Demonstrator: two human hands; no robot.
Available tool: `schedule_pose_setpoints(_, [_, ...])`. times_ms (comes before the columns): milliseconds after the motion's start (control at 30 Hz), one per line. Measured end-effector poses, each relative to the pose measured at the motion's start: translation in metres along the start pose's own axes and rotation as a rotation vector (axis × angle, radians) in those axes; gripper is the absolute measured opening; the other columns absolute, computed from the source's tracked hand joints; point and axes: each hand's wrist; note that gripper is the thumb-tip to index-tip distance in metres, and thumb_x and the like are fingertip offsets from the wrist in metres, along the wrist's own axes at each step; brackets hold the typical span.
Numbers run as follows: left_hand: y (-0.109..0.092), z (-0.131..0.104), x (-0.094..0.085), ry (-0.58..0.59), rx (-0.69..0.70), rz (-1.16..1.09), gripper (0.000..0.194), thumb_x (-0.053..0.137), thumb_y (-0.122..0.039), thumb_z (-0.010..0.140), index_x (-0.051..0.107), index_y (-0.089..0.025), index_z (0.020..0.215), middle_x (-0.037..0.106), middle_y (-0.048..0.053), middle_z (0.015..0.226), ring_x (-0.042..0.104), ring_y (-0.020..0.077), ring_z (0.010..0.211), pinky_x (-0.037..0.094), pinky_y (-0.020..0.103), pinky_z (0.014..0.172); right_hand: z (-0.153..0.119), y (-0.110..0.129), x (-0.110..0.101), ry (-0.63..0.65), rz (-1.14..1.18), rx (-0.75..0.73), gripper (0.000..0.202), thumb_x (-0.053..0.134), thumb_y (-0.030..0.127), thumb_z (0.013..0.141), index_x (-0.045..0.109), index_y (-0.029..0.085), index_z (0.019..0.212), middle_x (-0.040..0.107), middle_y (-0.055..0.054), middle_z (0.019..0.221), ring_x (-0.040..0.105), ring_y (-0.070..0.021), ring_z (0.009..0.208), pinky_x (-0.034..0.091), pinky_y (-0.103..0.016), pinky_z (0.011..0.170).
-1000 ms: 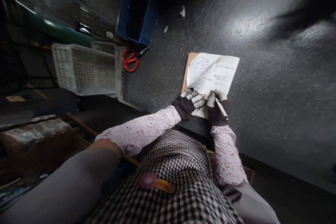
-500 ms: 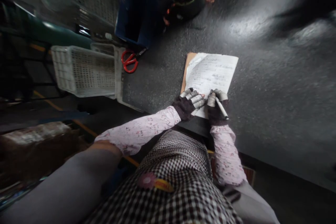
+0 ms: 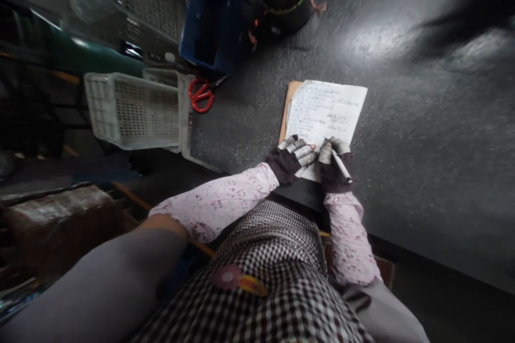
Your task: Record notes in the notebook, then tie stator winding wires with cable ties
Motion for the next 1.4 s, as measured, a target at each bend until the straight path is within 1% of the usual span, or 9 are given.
schedule_pose_setpoints(133, [0.0,0.001,-0.001,0.067,0.002,-0.003,0.052,0.047,-0.039,0.11,0.061,-0.021,0.157,0.053,0.012,0.165,0.044,0.0338,0.157,0.027,0.057,0.135,0.001,0.005,-0.002,-0.024,0.019,-0.023,0.038,0.054,0.046,0.1,0.072,0.016,0.113,0.077,-0.011,0.105,0.077,-0.0238,0.096,0.064,-0.041,0.09])
schedule_pose_setpoints(233, [0.0,0.001,-0.003,0.069,0.006,-0.003,0.056,0.054,-0.04,0.107,0.06,-0.02,0.158,0.052,0.012,0.166,0.044,0.0353,0.157,0.027,0.058,0.134,0.003,0.011,-0.004,-0.063,0.015,-0.01,0.036,0.057,0.044,0.097,0.073,0.014,0.109,0.077,-0.012,0.102,0.077,-0.0243,0.093,0.064,-0.041,0.089])
schedule_pose_setpoints(400, [0.001,0.0,-0.003,0.021,0.012,-0.002,0.051,0.048,-0.039,0.11,0.064,-0.019,0.154,0.052,0.011,0.165,0.046,0.0334,0.156,0.028,0.057,0.134,0.005,0.016,-0.002,-0.099,0.049,-0.005,0.037,0.057,0.045,0.095,0.073,0.013,0.107,0.078,-0.012,0.099,0.077,-0.0248,0.09,0.066,-0.042,0.085])
schedule_pose_setpoints(600, [0.002,0.001,-0.007,0.056,0.012,-0.016,0.052,0.05,-0.04,0.109,0.062,-0.021,0.156,0.053,0.01,0.165,0.045,0.033,0.157,0.027,0.057,0.134,0.003,0.012,0.0,-0.092,0.07,-0.015,0.036,0.059,0.044,0.095,0.073,0.013,0.107,0.078,-0.011,0.097,0.078,-0.0238,0.087,0.066,-0.04,0.083])
schedule_pose_setpoints(767, [0.001,0.001,-0.008,0.062,0.014,-0.01,0.055,0.052,-0.041,0.108,0.06,-0.022,0.158,0.053,0.01,0.165,0.045,0.033,0.156,0.028,0.057,0.134,0.004,0.015,-0.002,-0.148,0.034,-0.021,0.037,0.058,0.045,0.095,0.074,0.013,0.105,0.078,-0.013,0.099,0.078,-0.0258,0.091,0.065,-0.043,0.085])
schedule_pose_setpoints(900, [0.001,0.0,-0.008,0.037,0.002,-0.011,0.056,0.052,-0.04,0.109,0.056,-0.023,0.162,0.052,0.01,0.166,0.046,0.0317,0.156,0.027,0.055,0.135,0.005,0.019,-0.005,-0.103,0.019,-0.007,0.038,0.057,0.046,0.094,0.074,0.014,0.105,0.079,-0.012,0.097,0.078,-0.0256,0.089,0.066,-0.043,0.085])
schedule_pose_setpoints(1100, [0.0,0.001,-0.01,0.086,-0.002,-0.03,0.05,0.041,-0.037,0.113,0.063,-0.024,0.155,0.054,0.008,0.165,0.043,0.0314,0.158,0.026,0.055,0.136,0.005,0.021,-0.005,-0.095,-0.007,-0.024,0.039,0.057,0.045,0.093,0.075,0.012,0.104,0.079,-0.014,0.097,0.078,-0.0266,0.088,0.066,-0.043,0.086])
schedule_pose_setpoints(1300, [0.0,0.001,-0.014,0.091,-0.002,-0.054,0.057,0.052,-0.04,0.109,0.054,-0.024,0.163,0.05,0.008,0.167,0.043,0.0313,0.158,0.024,0.055,0.137,0.002,0.02,-0.005,-0.117,-0.021,-0.026,0.037,0.057,0.043,0.095,0.075,0.013,0.106,0.079,-0.014,0.099,0.077,-0.0252,0.09,0.065,-0.041,0.088])
schedule_pose_setpoints(1400, [0.001,0.001,-0.012,0.094,0.01,-0.066,0.056,0.053,-0.039,0.108,0.056,-0.023,0.162,0.051,0.009,0.167,0.043,0.033,0.158,0.027,0.059,0.135,0.0,0.016,-0.005,-0.104,0.02,-0.02,0.036,0.058,0.044,0.096,0.074,0.013,0.107,0.078,-0.013,0.1,0.077,-0.025,0.09,0.065,-0.041,0.088])
Point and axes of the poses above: each hand's wrist, its own z-axis towards the middle knuckle, its own x-axis out of the palm, y = z × x
